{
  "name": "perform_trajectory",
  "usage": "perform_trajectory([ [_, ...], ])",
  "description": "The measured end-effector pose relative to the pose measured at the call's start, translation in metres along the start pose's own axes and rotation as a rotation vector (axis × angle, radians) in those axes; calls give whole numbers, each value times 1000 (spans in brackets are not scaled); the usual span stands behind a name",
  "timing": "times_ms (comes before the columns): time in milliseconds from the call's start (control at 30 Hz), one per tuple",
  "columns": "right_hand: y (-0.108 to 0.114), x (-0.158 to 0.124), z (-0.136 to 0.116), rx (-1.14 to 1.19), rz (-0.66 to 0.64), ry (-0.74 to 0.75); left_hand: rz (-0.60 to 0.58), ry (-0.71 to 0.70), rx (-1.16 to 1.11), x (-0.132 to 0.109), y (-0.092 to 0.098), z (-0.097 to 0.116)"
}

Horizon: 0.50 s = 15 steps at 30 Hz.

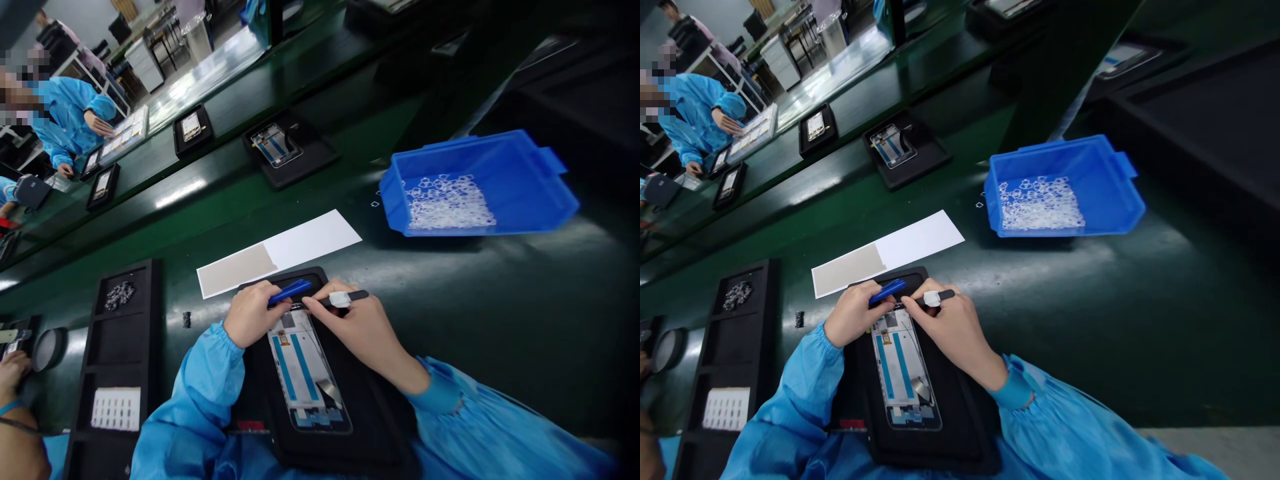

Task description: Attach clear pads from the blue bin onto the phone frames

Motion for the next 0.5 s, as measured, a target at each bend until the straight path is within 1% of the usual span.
perform_trajectory([
  [100, 2, -1, 1, 36, -1, -31, -2, 35, 75, -1, 0, 3],
  [200, 4, -2, 1, 79, -13, -50, -5, 47, 92, -1, 1, 6],
  [333, 2, -3, -4, -27, -45, 38, -8, 31, 92, -2, 0, 5],
  [500, 0, 0, -10, -82, -29, 123, -12, 24, 62, -1, -1, 3],
])
Point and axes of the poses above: each hand's wrist, its own x-axis towards the middle knuckle, its own y-axis out of the back of the hand, z = x × y, the point moved 4 cm from there along x, towards the middle knuckle, and after that the axes turned 4 degrees about y, right-handed, at the moved point
